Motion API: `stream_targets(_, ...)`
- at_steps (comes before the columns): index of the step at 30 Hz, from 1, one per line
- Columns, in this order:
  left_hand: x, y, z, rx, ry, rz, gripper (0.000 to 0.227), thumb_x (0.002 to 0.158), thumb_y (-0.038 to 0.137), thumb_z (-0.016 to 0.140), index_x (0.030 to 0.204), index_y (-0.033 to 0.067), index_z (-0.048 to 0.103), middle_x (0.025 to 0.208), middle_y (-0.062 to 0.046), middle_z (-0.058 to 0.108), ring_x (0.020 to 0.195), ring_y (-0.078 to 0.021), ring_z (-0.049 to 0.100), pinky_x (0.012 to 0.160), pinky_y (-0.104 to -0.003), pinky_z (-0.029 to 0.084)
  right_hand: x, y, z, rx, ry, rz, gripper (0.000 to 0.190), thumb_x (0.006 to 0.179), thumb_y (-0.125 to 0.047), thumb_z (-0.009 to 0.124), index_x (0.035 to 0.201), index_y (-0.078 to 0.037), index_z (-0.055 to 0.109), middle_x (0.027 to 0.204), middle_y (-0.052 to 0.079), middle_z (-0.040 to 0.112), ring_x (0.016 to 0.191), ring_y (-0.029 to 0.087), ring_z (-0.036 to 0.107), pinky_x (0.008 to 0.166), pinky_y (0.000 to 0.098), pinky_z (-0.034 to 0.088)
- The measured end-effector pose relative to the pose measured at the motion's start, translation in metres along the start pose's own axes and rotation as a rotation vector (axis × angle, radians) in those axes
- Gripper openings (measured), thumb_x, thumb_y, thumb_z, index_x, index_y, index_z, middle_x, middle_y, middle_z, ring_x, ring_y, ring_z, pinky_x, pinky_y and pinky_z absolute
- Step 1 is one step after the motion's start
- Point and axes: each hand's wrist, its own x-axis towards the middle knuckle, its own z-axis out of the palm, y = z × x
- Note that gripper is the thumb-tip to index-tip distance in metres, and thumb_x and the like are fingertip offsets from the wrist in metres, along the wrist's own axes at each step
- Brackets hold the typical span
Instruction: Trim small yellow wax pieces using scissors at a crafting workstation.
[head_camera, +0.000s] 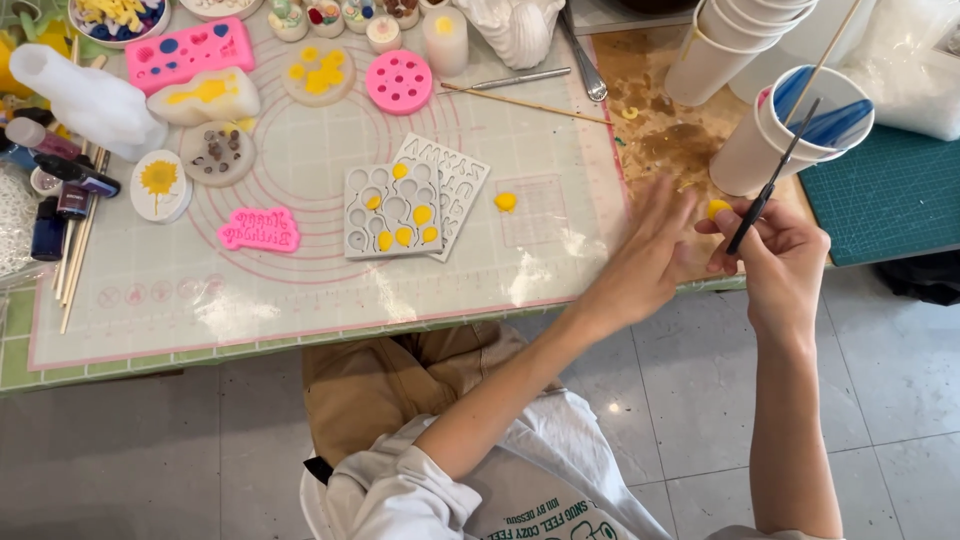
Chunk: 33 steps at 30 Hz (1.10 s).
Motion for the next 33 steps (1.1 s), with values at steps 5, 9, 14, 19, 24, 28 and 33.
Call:
stream_targets(5,0.008,0.026,-0.007,-0.032,0.095,-0.025,0.066,0.102,0.013,0.049,0.160,-0.0011,0.021,0.168,-0.034,0.010,0.159,-0.0488,0.006,0.125,-0.065,0.006,0.000,-0.009,0.000,0.000,0.012,-0.021,0.014,0.103,-0.004,0.067,0.113,0.006,0.067,0.094,0.014,0.074,0.061,0.009,0.061,0.055,0.0215,0.043)
stream_targets(9,0.007,0.021,0.028,-0.092,0.112,0.014,0.064,0.102,0.011,0.048,0.160,0.0018,0.023,0.170,-0.033,0.009,0.161,-0.0484,0.004,0.126,-0.064,0.008,-0.002,-0.011,-0.003,0.018,0.030,-0.042,0.011,0.104,-0.003,0.067,0.110,0.006,0.066,0.094,0.014,0.074,0.061,0.009,0.061,0.055,0.0212,0.043)
stream_targets(14,0.010,0.020,0.015,-0.119,0.208,-0.009,0.060,0.104,0.011,0.048,0.160,0.0020,0.029,0.170,-0.031,0.016,0.161,-0.0442,0.012,0.129,-0.056,0.013,-0.004,-0.009,-0.012,0.001,0.050,-0.053,0.011,0.103,-0.003,0.066,0.109,0.006,0.066,0.094,0.014,0.074,0.062,0.009,0.062,0.054,0.0213,0.042)
stream_targets(19,0.015,0.009,-0.006,-0.483,0.201,-0.063,0.050,0.106,0.017,0.051,0.153,0.0012,0.044,0.165,-0.028,0.033,0.153,-0.0349,0.031,0.120,-0.044,0.036,0.000,0.000,-0.008,0.059,0.009,-0.029,0.014,0.102,-0.004,0.067,0.111,0.006,0.067,0.093,0.014,0.075,0.061,0.008,0.059,0.054,0.0217,0.044)
stream_targets(24,0.014,-0.014,-0.015,-1.132,0.123,-0.107,0.028,0.102,0.013,0.072,0.126,-0.0017,0.069,0.118,-0.011,0.073,0.108,-0.0170,0.070,0.098,-0.032,0.059,0.005,0.022,0.006,0.055,-0.079,0.068,0.018,0.102,-0.007,0.068,0.115,0.006,0.070,0.083,0.012,0.068,0.061,0.010,0.063,0.054,0.0230,0.047)
stream_targets(28,0.009,-0.023,-0.062,-0.909,0.219,-0.148,0.017,0.097,0.012,0.075,0.111,0.0012,0.076,0.101,-0.005,0.077,0.092,-0.0124,0.071,0.083,-0.027,0.059,0.004,0.003,0.036,0.025,-0.165,0.075,0.021,0.099,-0.007,0.066,0.117,0.004,0.071,0.092,0.011,0.075,0.058,0.008,0.061,0.050,0.0206,0.042)
stream_targets(33,0.016,-0.024,-0.150,0.201,0.342,-0.186,0.010,0.076,0.019,0.086,0.080,0.0105,0.082,0.082,-0.003,0.075,0.090,-0.0242,0.063,0.090,-0.045,0.040,0.004,0.009,0.038,-0.202,-0.159,0.028,0.016,0.104,-0.008,0.061,0.109,0.006,0.068,0.096,0.014,0.076,0.061,0.011,0.065,0.051,0.0212,0.045)
